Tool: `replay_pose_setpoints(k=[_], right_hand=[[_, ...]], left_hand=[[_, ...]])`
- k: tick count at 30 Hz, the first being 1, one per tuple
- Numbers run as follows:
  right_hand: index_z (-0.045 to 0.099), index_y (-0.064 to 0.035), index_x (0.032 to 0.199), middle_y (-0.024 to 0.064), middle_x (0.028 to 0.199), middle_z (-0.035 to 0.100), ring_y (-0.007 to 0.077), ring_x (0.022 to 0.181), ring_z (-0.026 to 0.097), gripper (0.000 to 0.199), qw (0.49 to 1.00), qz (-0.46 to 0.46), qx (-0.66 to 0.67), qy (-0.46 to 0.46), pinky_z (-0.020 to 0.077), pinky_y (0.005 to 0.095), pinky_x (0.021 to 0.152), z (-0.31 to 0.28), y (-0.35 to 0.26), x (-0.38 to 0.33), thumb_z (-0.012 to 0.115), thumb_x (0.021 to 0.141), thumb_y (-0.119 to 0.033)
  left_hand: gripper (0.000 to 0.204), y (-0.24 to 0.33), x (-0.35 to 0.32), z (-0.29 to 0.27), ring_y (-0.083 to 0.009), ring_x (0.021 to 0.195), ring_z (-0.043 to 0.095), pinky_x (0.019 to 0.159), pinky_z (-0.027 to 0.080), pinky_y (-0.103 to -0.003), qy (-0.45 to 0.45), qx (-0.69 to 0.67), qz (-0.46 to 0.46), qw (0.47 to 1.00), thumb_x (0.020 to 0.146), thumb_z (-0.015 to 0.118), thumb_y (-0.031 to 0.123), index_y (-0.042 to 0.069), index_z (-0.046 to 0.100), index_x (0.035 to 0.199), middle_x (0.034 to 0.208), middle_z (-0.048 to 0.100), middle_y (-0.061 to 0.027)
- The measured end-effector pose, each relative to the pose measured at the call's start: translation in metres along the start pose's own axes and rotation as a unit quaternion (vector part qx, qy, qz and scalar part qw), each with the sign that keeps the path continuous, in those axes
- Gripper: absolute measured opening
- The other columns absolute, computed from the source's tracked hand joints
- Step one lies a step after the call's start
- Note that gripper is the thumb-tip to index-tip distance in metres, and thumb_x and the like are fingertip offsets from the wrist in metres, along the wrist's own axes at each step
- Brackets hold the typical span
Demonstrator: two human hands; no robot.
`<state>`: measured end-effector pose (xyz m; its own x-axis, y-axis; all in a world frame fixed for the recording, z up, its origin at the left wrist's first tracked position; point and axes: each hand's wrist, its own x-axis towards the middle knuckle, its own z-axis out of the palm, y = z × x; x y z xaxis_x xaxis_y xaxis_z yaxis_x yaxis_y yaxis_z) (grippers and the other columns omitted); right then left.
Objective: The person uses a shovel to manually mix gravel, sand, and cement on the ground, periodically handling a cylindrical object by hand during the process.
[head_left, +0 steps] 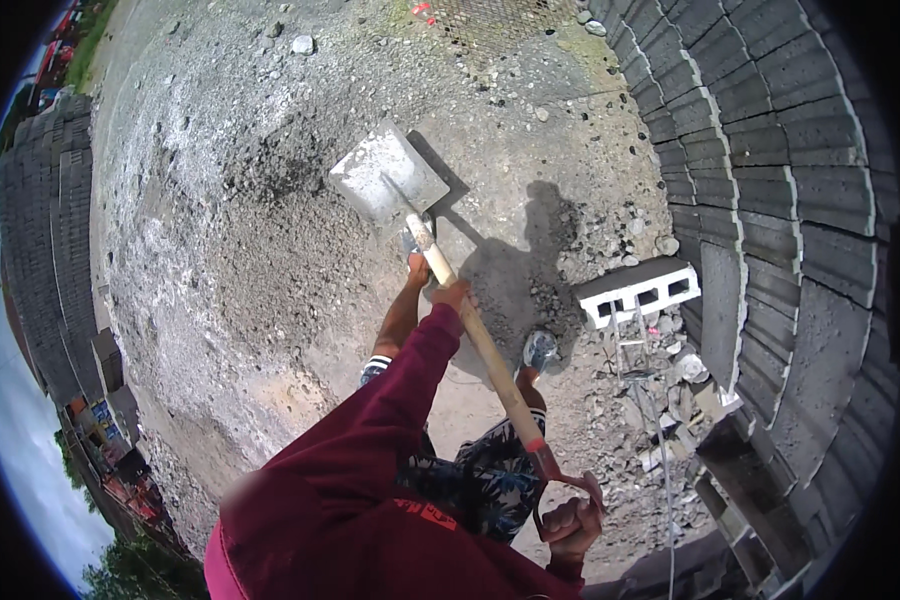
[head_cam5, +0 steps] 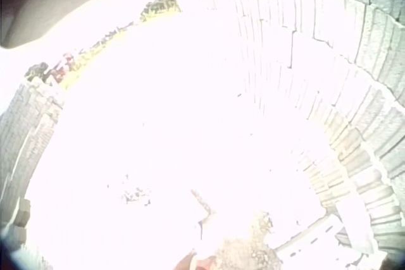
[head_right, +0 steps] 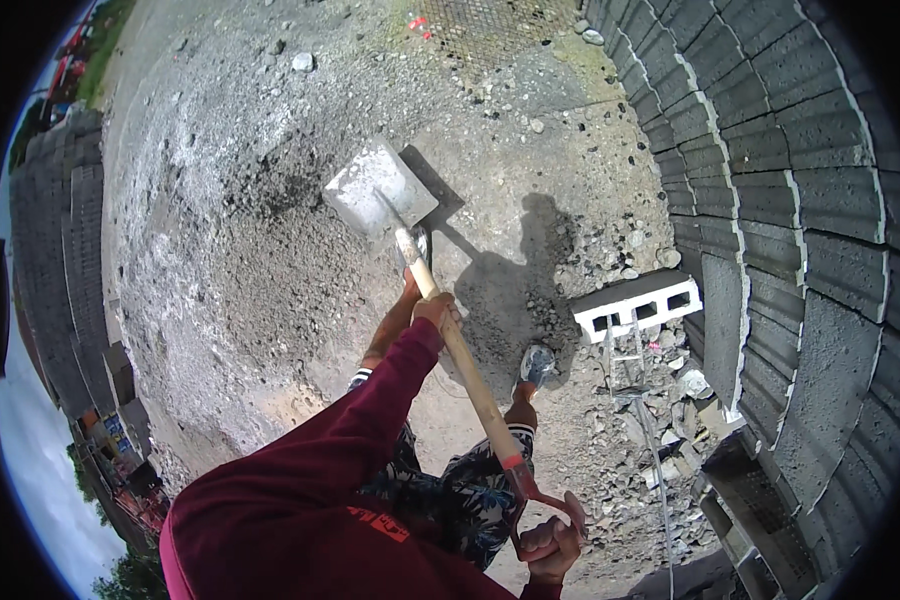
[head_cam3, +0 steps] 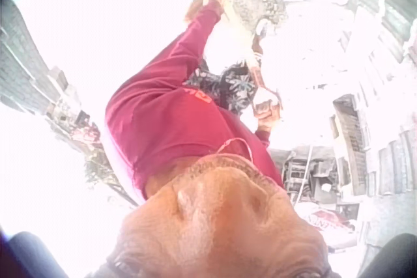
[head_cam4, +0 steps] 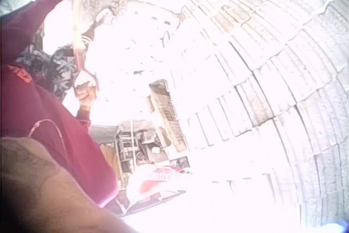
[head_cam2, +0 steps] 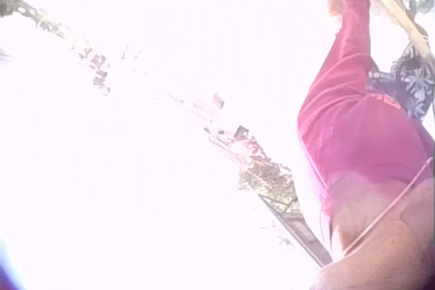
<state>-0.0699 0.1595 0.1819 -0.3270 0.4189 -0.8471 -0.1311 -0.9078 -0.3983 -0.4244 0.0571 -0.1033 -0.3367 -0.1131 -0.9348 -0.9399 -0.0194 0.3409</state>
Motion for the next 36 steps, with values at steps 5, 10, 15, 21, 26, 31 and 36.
replay_pose_setpoints(k=[5,10,15,21,26,31,36], right_hand=[[0.040,-0.0060,0.133,0.0044,0.050,0.045,0.0177,0.039,0.045,0.050,0.999,0.008,0.036,-0.001,0.0441,0.0355,0.042,-0.006,0.003,0.044,0.053,0.087,-0.017],[0.048,-0.0065,0.121,-0.0001,0.055,0.043,0.0142,0.045,0.045,0.035,0.992,0.030,0.121,-0.020,0.0435,0.0305,0.044,0.070,0.031,0.121,0.051,0.090,-0.021],[0.049,-0.0060,0.120,0.0015,0.058,0.043,0.0140,0.046,0.044,0.035,0.996,-0.006,0.054,-0.065,0.0445,0.0317,0.047,0.105,0.012,0.078,0.052,0.089,-0.023],[0.044,-0.0057,0.129,0.0010,0.056,0.045,0.0158,0.044,0.048,0.042,0.995,-0.016,0.078,-0.054,0.0461,0.0332,0.044,0.140,-0.011,0.070,0.050,0.089,-0.019],[0.042,-0.0043,0.128,0.0042,0.057,0.046,0.0162,0.047,0.050,0.043,0.986,-0.036,0.134,-0.094,0.0497,0.0342,0.049,0.229,0.000,0.089,0.050,0.085,-0.009],[0.042,-0.0025,0.130,0.0035,0.067,0.049,0.0103,0.055,0.048,0.048,0.998,0.032,0.039,-0.039,0.0483,0.0303,0.056,0.184,0.029,0.040,0.050,0.084,-0.013],[0.038,-0.0040,0.132,0.0025,0.062,0.043,0.0133,0.050,0.046,0.051,0.997,0.056,-0.014,-0.048,0.0462,0.0317,0.049,0.149,0.004,0.038,0.049,0.084,-0.016]], left_hand=[[0.014,-0.084,0.030,0.049,-0.0201,0.054,0.055,0.050,0.049,-0.040,-0.047,-0.046,-0.047,0.997,0.077,0.063,0.014,0.006,0.053,0.082,0.068,0.053,-0.0055],[0.015,-0.054,-0.006,0.073,-0.0190,0.055,0.053,0.051,0.048,-0.040,-0.105,-0.071,-0.057,0.990,0.077,0.061,0.016,0.009,0.053,0.088,0.067,0.051,-0.0033],[0.019,-0.044,-0.041,0.059,-0.0181,0.053,0.051,0.049,0.048,-0.039,-0.149,-0.071,-0.059,0.984,0.075,0.061,0.016,0.009,0.052,0.091,0.067,0.048,-0.0018],[0.010,-0.011,-0.052,0.073,-0.0202,0.052,0.052,0.051,0.050,-0.041,-0.141,-0.090,-0.086,0.982,0.079,0.055,0.012,0.007,0.052,0.088,0.071,0.050,-0.0057],[0.006,0.079,-0.039,0.079,-0.0167,0.053,0.052,0.050,0.048,-0.037,-0.081,0.029,-0.073,0.994,0.081,0.052,0.013,0.011,0.051,0.085,0.066,0.047,-0.0018],[0.011,0.033,-0.059,0.016,-0.0164,0.050,0.050,0.047,0.047,-0.036,-0.097,0.030,-0.027,0.995,0.080,0.056,0.018,0.009,0.049,0.083,0.066,0.047,-0.0026],[0.015,-0.010,-0.078,0.013,-0.0188,0.053,0.053,0.048,0.049,-0.038,-0.068,-0.029,-0.079,0.994,0.078,0.057,0.015,0.005,0.051,0.087,0.069,0.049,-0.0059]])
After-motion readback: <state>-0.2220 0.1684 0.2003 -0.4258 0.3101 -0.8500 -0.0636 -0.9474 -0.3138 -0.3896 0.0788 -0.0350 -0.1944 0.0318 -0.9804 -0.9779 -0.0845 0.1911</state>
